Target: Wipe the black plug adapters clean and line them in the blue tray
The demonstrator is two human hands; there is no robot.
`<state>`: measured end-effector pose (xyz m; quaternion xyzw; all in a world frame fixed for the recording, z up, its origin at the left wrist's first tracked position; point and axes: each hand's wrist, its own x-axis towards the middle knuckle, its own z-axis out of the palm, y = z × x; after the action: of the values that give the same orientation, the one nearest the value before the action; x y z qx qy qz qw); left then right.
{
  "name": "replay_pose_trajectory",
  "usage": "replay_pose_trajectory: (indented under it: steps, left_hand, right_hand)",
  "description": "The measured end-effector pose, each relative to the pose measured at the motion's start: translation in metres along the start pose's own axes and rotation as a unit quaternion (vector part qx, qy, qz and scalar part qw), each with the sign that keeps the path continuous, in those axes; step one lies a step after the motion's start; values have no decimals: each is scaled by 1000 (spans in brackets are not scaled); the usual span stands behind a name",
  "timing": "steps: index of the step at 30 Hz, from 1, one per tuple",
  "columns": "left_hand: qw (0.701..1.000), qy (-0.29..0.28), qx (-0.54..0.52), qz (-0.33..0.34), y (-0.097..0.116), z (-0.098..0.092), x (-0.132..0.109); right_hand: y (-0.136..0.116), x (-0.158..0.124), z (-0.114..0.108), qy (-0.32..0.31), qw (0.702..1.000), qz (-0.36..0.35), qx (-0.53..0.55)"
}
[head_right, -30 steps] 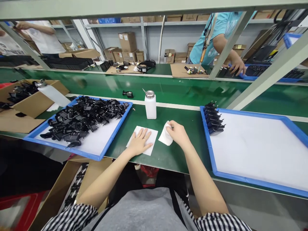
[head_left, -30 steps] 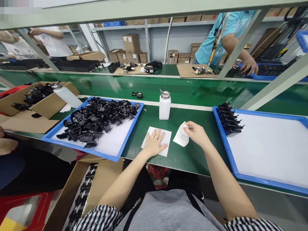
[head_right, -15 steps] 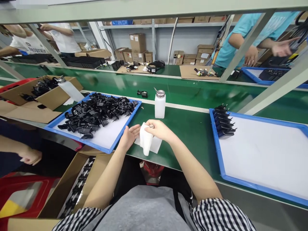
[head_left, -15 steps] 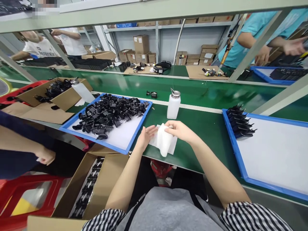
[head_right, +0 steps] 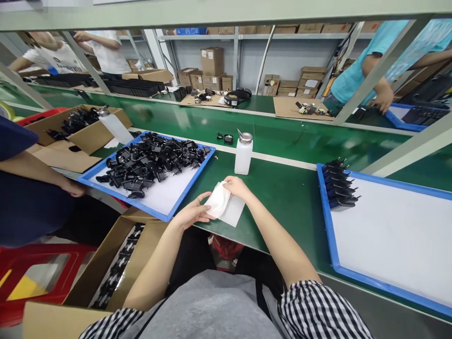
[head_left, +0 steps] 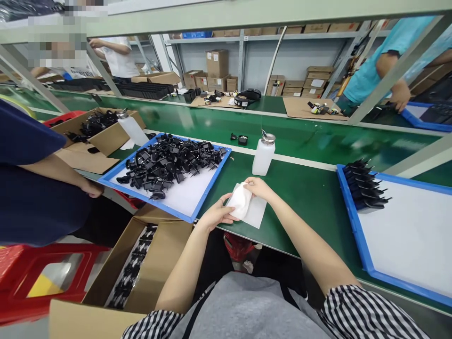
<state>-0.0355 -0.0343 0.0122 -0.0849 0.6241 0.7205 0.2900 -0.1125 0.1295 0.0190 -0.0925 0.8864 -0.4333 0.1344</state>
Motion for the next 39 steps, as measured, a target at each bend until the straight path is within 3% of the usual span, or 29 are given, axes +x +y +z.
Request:
replay_pose_trajectory:
  steps: [6,12,21,28,31,34,36,39]
  left_hand:
    - [996,51,79,-2,-6,8,-7]
    - [993,76,92,-2,-6,10,-13]
    - [994,52,90,-20,-7,8,-12]
    - [999,0,16,-35,-5,3,-12]
    - [995,16,91,-39,-7,0,-13]
    - [968,82,235,-15,-8,-1,-18]
    - [935,137,322,60,-5,1,-19]
    - [840,181,467,207,4,11,-11]
  right_hand:
    - [0,4,3,36,992,-32,-116]
    - [-2,2,8,47,977,-28,-204]
    - [-1,5,12,44,965,-30,-257]
    - [0,6,13,40,961,-31,-272]
    - [-2,5,14,57,956,-17,-288]
    - [-6,0,8,89,949,6,-303]
    - [-7,-9,0,108,944,21,-310]
    - [-3,-33,-12,126,939,29,-320]
